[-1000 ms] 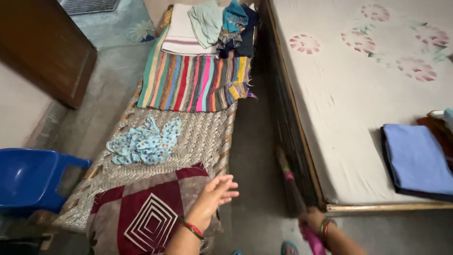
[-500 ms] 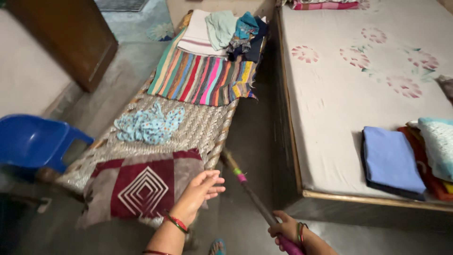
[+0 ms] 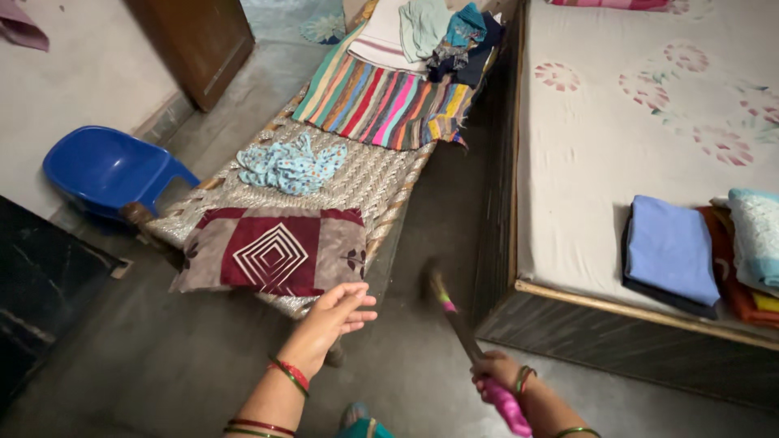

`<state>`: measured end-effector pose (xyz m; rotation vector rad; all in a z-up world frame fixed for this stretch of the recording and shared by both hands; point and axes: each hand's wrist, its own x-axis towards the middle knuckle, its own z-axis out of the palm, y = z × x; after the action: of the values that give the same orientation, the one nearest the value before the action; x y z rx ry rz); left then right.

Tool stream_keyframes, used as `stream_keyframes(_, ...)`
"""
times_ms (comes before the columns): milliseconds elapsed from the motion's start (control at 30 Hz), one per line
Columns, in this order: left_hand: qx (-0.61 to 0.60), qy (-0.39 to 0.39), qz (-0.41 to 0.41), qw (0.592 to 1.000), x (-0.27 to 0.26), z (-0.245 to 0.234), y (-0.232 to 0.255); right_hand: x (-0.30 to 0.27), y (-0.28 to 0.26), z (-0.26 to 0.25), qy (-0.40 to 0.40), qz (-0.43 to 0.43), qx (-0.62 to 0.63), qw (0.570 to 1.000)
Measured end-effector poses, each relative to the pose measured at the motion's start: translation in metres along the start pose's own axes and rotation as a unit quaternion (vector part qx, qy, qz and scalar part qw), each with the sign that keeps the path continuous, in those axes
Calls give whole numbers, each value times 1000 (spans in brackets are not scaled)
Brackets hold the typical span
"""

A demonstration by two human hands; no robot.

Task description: The person sweeps a tiled floor in a bedroom using a broom with a pink handle. They move a blue plastic stool to access the area underneath it and continue sweeping around furniture and along the walls.

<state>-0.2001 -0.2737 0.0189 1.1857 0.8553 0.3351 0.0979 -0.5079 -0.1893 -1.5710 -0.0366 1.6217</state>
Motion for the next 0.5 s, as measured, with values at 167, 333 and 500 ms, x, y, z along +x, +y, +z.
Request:
stream_keyframes(167,7,-20,0,1000,-12,-11,5,-39,5,33,36,-18,68,997)
stream_keyframes(333,16,-48,-4,999,-15,-33,7,-30,45,83,107,-22,133,985)
stream_keyframes(500,21,-52,-16,998,-31,-72,-4,-16,92,142,97,8,60,993)
